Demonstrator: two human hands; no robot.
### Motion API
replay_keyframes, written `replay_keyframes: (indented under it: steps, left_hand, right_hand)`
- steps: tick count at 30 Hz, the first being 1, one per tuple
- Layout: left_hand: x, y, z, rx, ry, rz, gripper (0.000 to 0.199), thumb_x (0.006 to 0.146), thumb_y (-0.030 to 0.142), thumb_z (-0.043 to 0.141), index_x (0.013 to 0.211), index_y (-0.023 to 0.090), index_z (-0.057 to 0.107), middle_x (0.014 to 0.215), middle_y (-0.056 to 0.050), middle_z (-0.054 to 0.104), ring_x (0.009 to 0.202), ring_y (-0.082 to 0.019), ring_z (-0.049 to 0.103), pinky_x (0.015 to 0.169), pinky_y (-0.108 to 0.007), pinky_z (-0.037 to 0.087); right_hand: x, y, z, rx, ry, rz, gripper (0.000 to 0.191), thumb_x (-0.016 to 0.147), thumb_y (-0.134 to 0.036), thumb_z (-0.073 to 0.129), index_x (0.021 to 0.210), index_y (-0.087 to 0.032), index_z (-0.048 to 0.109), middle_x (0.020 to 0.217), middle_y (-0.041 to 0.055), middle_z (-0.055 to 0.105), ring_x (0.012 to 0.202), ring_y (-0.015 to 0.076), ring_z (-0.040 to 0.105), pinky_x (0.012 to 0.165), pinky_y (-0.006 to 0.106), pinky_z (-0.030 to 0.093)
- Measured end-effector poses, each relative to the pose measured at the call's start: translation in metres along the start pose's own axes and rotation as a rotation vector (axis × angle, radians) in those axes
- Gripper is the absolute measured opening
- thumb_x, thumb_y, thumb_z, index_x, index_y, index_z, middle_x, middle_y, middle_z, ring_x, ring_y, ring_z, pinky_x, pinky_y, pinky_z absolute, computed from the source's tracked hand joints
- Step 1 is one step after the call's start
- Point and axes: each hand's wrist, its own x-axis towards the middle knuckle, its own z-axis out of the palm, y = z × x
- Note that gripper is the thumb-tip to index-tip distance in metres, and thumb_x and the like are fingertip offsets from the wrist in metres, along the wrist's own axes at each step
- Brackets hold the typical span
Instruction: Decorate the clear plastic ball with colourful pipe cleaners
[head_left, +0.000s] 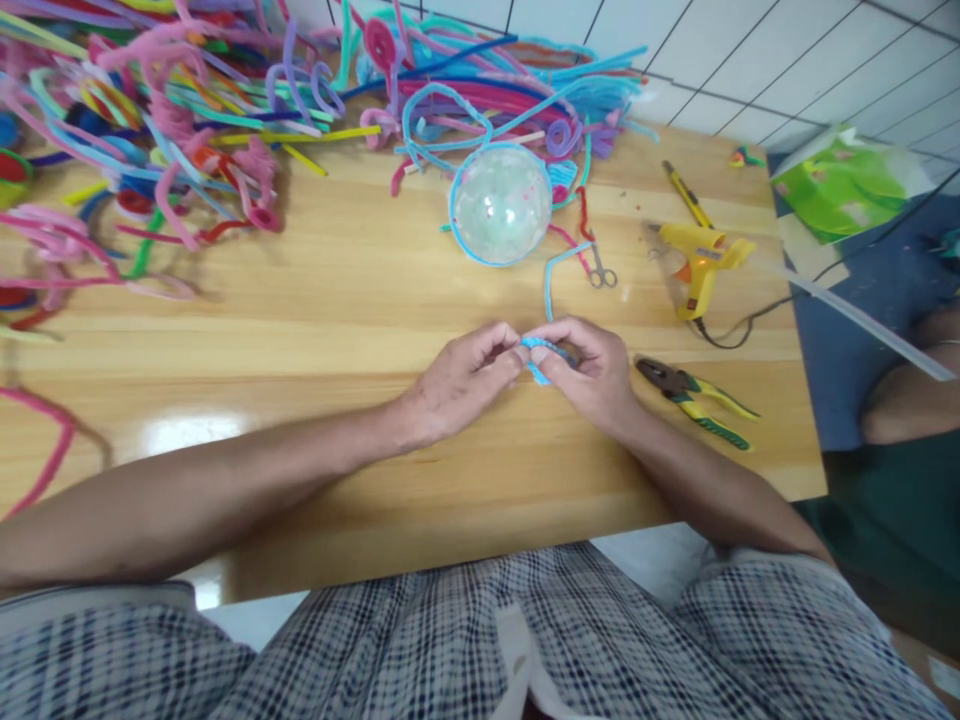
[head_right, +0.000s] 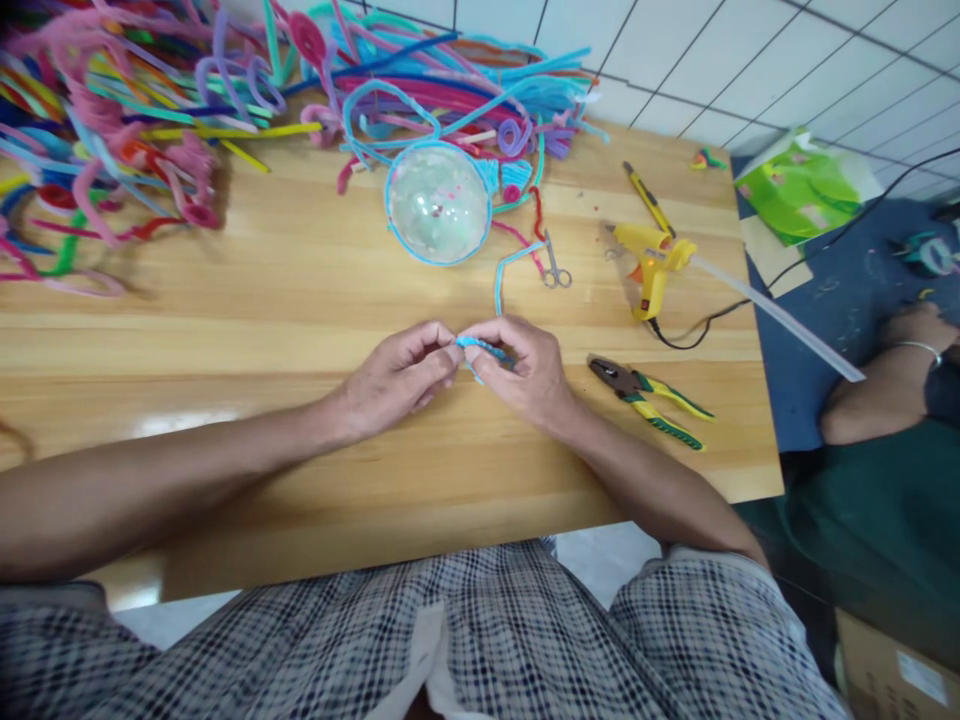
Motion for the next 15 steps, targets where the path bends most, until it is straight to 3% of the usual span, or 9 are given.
replay_keyframes:
  steps: [4,9,11,15]
  left_hand:
    - [-0.002,-0.001,-0.001,0.191,0.030,0.130,0.018,0.101,0.030,0.054,0.085,0.021,0.057,0.074,0.004,0.054,0.068,-0.012,0.049,0.065,-0.026,0.038]
    - [-0.004,-0.003,0.000,0.278,-0.015,0.273,0.018,0.099,0.020,0.051,0.082,0.021,0.053,0.071,0.006,0.049,0.064,-0.010,0.045,0.063,-0.025,0.036]
    - [-0.004,-0.002,0.000,0.279,-0.008,0.263,0.015,0.100,0.022,0.052,0.085,0.020,0.057,0.072,0.006,0.053,0.064,-0.010,0.047,0.063,-0.024,0.037]
    - [-0.003,0.002,-0.001,0.214,0.002,0.179,0.018,0.100,0.033,0.057,0.090,0.020,0.062,0.070,0.006,0.056,0.062,-0.010,0.046,0.060,-0.024,0.036]
  right_hand:
    - [0.002,-0.005,-0.001,-0.026,-0.017,0.035,0.010,0.093,-0.027,0.075,0.084,-0.023,0.077,0.073,-0.0025,0.072,0.065,0.0121,0.058,0.065,0.029,0.045]
    - [0.010,-0.010,-0.006,0.256,-0.183,0.375,0.022,0.087,-0.039,0.079,0.076,-0.022,0.071,0.060,-0.0056,0.060,0.053,0.0098,0.046,0.053,0.026,0.037]
    - [0.013,-0.012,-0.008,0.332,-0.216,0.454,0.027,0.085,-0.043,0.081,0.074,-0.021,0.069,0.060,-0.0055,0.060,0.052,0.0091,0.045,0.050,0.026,0.035]
    - [0.012,-0.013,-0.008,0.303,-0.227,0.443,0.034,0.089,-0.050,0.083,0.077,-0.021,0.068,0.061,-0.0057,0.058,0.054,0.0090,0.047,0.051,0.025,0.037]
